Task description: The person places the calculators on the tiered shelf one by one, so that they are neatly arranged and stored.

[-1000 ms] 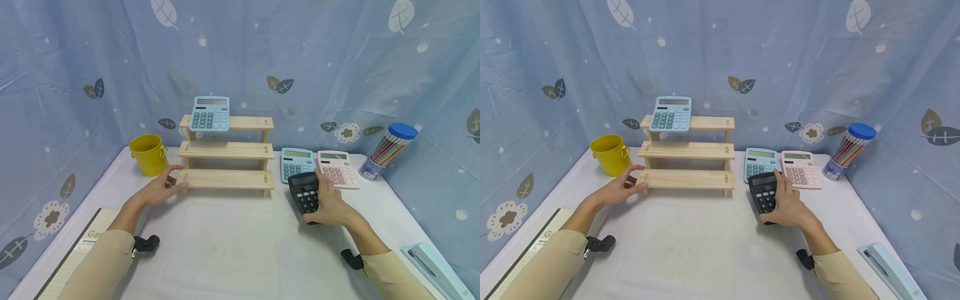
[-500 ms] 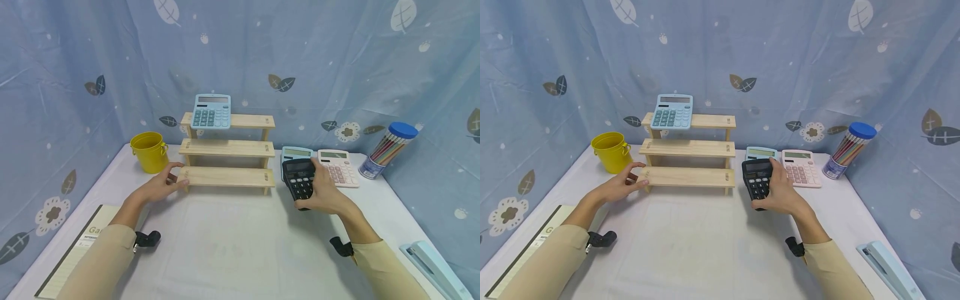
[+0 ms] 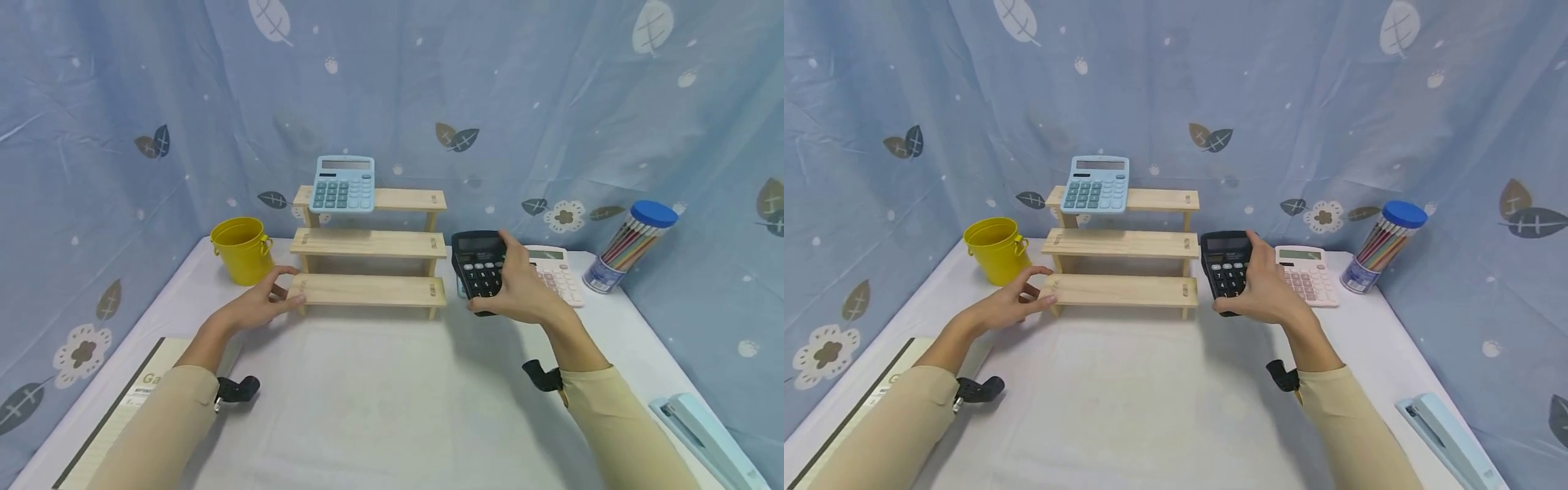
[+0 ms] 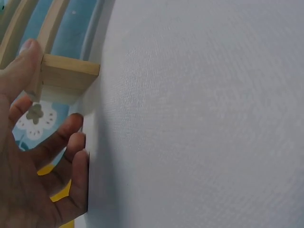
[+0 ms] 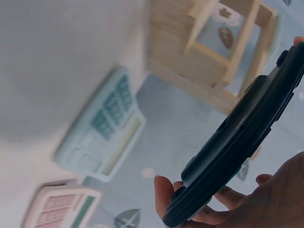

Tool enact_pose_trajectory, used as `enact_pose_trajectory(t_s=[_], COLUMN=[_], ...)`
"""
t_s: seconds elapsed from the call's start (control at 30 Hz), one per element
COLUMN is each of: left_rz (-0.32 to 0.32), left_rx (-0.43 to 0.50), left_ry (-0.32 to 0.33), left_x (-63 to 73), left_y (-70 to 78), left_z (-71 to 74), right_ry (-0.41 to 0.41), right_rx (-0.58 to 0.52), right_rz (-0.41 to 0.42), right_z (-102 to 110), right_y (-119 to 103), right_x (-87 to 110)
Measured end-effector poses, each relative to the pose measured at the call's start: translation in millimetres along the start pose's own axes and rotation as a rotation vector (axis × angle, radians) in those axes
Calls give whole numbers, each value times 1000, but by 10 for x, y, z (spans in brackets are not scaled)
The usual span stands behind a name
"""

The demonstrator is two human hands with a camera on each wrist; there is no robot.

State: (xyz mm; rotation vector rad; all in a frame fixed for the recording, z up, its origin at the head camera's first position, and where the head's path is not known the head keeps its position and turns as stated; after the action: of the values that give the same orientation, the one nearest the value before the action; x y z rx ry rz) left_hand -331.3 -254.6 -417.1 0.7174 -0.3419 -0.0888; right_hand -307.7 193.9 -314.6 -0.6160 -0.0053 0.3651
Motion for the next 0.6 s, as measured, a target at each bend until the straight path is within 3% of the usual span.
enact_pose_trajectory(t_s=[0.3,0.6], left_rz=[17,30], left_rx=[3,15], left_ry=[-13,-12], left_x=[-18,-25], left_y=[23,-22], left_z=[38,-13], right_ry=[13,71], right_rx=[-13,-43], right_rz=[0,19], right_z=[107,12], right_y=[-210,-307], right_x=[-235,-443])
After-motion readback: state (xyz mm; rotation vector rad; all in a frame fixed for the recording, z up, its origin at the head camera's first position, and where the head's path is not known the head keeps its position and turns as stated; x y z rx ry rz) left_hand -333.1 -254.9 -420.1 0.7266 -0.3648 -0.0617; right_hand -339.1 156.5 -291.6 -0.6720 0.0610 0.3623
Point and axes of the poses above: each hand's wrist, its own x-axis away from the middle knuckle, its own z-axis out of the back of the hand, y = z × x, the point moved 7 cm from there along -x, towards the middle knuckle, and after that the axes turned 5 degrees about z, right-handed, at the moved point
